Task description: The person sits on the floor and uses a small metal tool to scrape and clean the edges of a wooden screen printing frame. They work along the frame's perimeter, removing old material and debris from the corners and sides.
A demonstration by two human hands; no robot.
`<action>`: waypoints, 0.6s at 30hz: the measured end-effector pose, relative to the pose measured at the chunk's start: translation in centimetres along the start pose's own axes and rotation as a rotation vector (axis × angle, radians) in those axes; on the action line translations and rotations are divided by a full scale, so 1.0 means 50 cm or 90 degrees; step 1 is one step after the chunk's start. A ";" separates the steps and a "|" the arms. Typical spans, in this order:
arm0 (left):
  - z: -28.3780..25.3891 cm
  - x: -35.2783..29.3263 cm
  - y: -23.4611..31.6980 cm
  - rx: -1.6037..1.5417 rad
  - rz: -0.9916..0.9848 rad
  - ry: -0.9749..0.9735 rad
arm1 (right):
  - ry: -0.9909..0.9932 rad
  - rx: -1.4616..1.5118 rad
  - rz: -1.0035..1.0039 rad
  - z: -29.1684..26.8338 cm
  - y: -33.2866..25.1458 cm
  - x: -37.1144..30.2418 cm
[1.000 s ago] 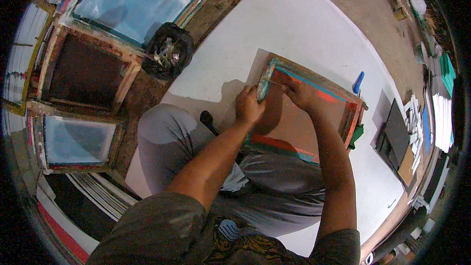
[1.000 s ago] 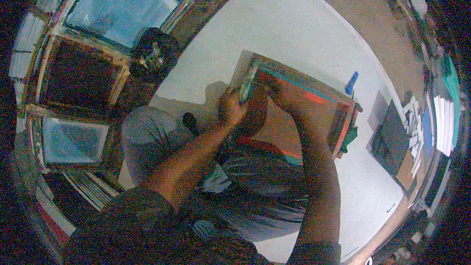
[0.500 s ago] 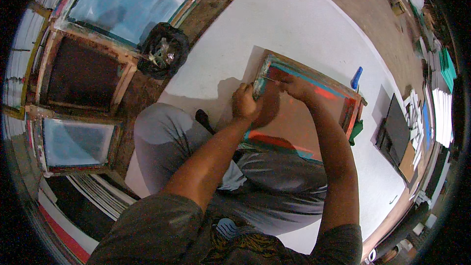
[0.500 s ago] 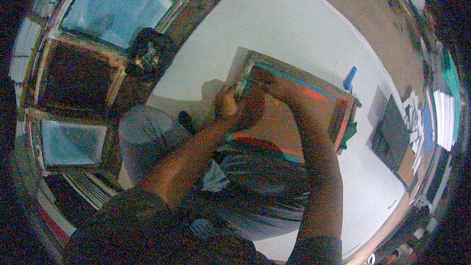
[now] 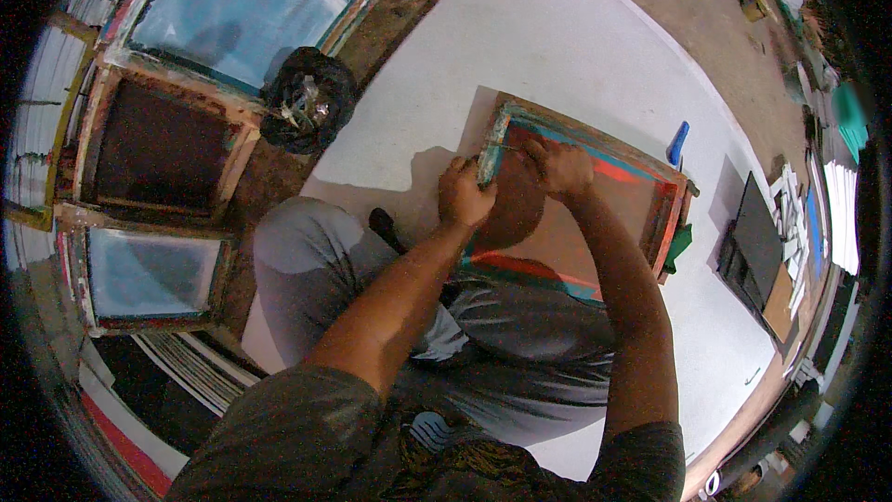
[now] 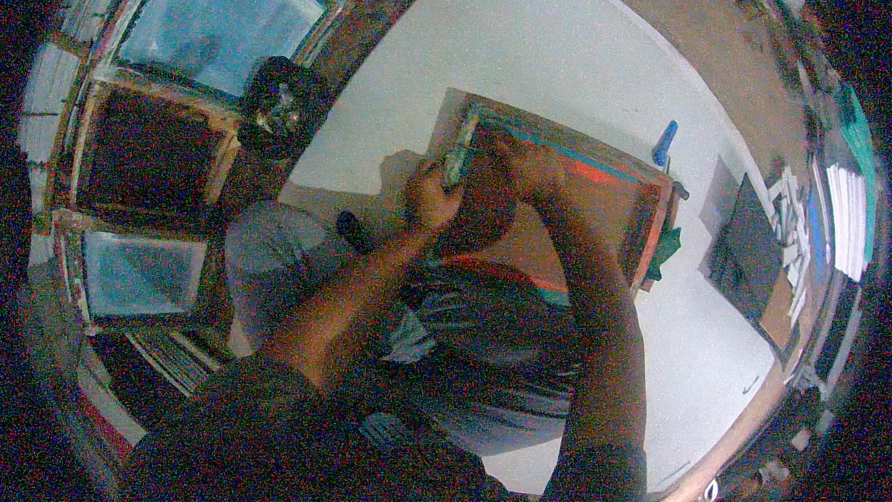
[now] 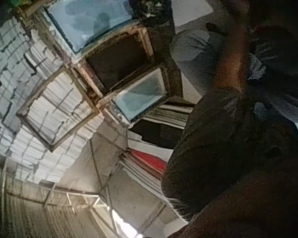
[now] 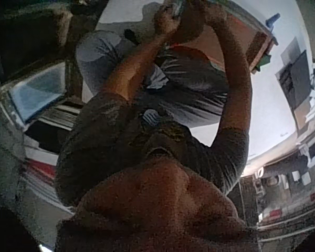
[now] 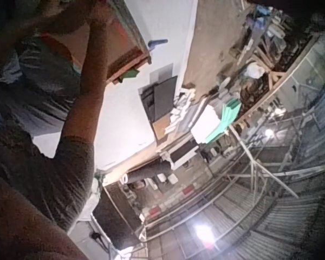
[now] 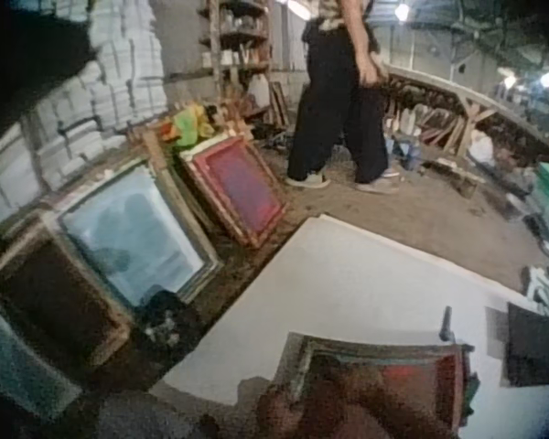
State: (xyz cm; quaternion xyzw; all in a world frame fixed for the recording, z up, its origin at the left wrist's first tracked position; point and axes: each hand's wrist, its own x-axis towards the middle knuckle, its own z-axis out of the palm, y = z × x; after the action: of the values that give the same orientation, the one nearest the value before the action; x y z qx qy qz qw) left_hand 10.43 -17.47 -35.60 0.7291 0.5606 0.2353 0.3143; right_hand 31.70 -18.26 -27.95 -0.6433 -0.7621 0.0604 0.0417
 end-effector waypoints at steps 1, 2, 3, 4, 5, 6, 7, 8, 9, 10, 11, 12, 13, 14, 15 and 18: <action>0.006 0.002 -0.001 0.003 0.019 0.020 | 0.034 -0.028 -0.019 0.012 0.008 -0.007; 0.009 0.003 -0.002 0.005 0.039 0.040 | 0.067 -0.057 -0.039 0.024 0.015 -0.012; 0.011 0.003 -0.005 -0.012 0.045 0.045 | 0.082 -0.083 -0.040 0.040 0.019 -0.017; 0.007 0.001 -0.001 -0.030 0.051 0.050 | 0.096 -0.110 -0.041 0.051 0.021 -0.022; 0.003 0.000 0.003 -0.048 0.057 0.054 | 0.109 -0.137 -0.042 0.061 0.025 -0.027; 0.000 0.000 0.008 -0.044 0.062 0.057 | 0.109 -0.159 -0.045 0.070 0.030 -0.034; -0.003 0.000 0.008 -0.040 0.067 0.063 | 0.110 -0.182 -0.052 0.068 0.029 -0.034; -0.006 -0.001 0.010 -0.037 0.072 0.069 | 0.108 -0.174 -0.050 0.066 0.027 -0.033; -0.005 -0.002 0.012 -0.023 0.066 0.070 | 0.106 -0.165 -0.048 0.065 0.024 -0.034; -0.005 -0.004 0.014 -0.009 0.059 0.073 | 0.101 -0.124 -0.039 0.052 0.013 -0.030; -0.006 -0.005 0.015 0.005 0.051 0.074 | 0.095 -0.083 -0.030 0.039 0.002 -0.026; -0.007 -0.006 0.015 0.007 0.047 0.075 | -0.001 -0.022 0.052 0.026 -0.012 -0.022; -0.012 -0.006 0.023 0.006 0.042 0.074 | -0.099 0.037 0.136 0.001 -0.033 -0.015; -0.016 -0.007 0.030 0.005 0.038 0.073 | -0.139 0.082 0.173 -0.003 -0.037 -0.018; -0.014 -0.008 0.033 0.006 0.029 0.069 | -0.177 0.125 0.214 -0.005 -0.041 -0.022; -0.010 -0.004 0.038 0.000 0.016 0.072 | -0.105 0.203 0.201 0.001 -0.033 -0.047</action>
State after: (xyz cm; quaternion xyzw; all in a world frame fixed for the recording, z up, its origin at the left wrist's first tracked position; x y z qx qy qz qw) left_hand 11.32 -17.91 -33.87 0.7216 0.5680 0.2804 0.2792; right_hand 30.46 -20.87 -27.73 -0.7325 -0.6339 0.2379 0.0707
